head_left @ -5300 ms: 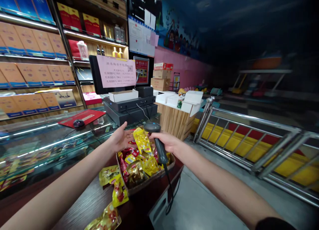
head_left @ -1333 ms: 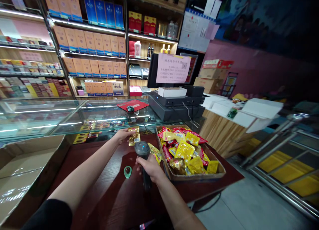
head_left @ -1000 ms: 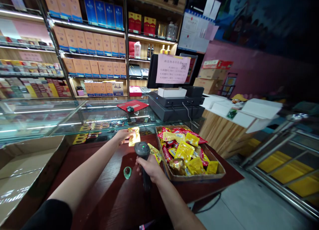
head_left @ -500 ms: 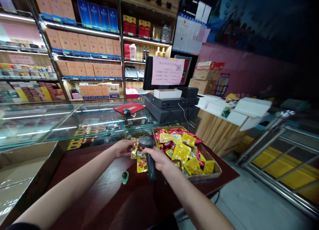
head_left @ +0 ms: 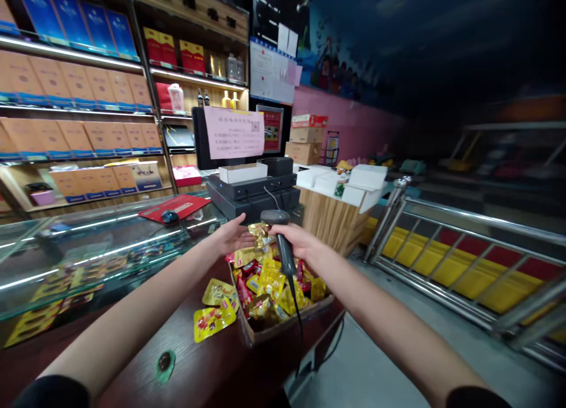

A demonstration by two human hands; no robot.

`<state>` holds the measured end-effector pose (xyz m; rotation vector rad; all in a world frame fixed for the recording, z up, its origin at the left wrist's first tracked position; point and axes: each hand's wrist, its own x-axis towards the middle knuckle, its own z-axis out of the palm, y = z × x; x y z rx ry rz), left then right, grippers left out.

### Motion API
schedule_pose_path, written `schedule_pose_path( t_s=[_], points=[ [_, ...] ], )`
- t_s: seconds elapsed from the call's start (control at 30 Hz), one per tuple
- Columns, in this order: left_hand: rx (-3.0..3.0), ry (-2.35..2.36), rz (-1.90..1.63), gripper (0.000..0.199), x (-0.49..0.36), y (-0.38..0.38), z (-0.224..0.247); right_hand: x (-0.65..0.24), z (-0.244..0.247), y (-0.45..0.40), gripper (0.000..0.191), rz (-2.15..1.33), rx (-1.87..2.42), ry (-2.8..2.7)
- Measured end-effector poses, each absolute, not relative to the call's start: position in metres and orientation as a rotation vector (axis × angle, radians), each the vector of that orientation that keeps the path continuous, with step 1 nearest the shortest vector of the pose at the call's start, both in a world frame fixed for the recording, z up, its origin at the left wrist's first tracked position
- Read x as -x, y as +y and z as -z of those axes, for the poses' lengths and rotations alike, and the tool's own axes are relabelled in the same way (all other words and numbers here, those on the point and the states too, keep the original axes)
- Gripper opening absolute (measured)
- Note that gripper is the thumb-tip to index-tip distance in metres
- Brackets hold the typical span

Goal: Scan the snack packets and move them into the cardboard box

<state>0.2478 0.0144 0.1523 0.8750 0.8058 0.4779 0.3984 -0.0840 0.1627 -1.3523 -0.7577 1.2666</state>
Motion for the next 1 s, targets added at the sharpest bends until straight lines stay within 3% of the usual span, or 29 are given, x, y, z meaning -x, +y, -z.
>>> schedule_pose_path(
  t_s=[0.2, 0.53, 0.7, 0.8, 1.0],
  points=[
    [-0.893, 0.844, -0.483, 0.064, -0.261, 0.02, -0.141, -0.413, -0.157, -0.089, 0.007, -1.126, 1.415, -0.762],
    [-1.087, 0.909, -0.653, 0.039, -0.148, -0.004, -0.128, -0.338, -0.155, -0.123, 0.022, -1.349, 1.177, -0.873],
    [-1.512, 0.95, -0.62, 0.043, -0.102, -0.032, -0.079, -0.275, -0.11, -0.138, 0.028, -1.482, 1.149, -0.892],
    [-1.752, 0.934, -0.679, 0.034, -0.085, -0.049, -0.034, -0.244, -0.073, -0.145, 0.03, -1.452, 1.135, -0.904],
    [-2.06, 1.07, -0.853, 0.043, -0.083, -0.086, 0.024, -0.226, -0.022, -0.145, 0.038, -1.185, 1.236, -0.921]
  ],
)
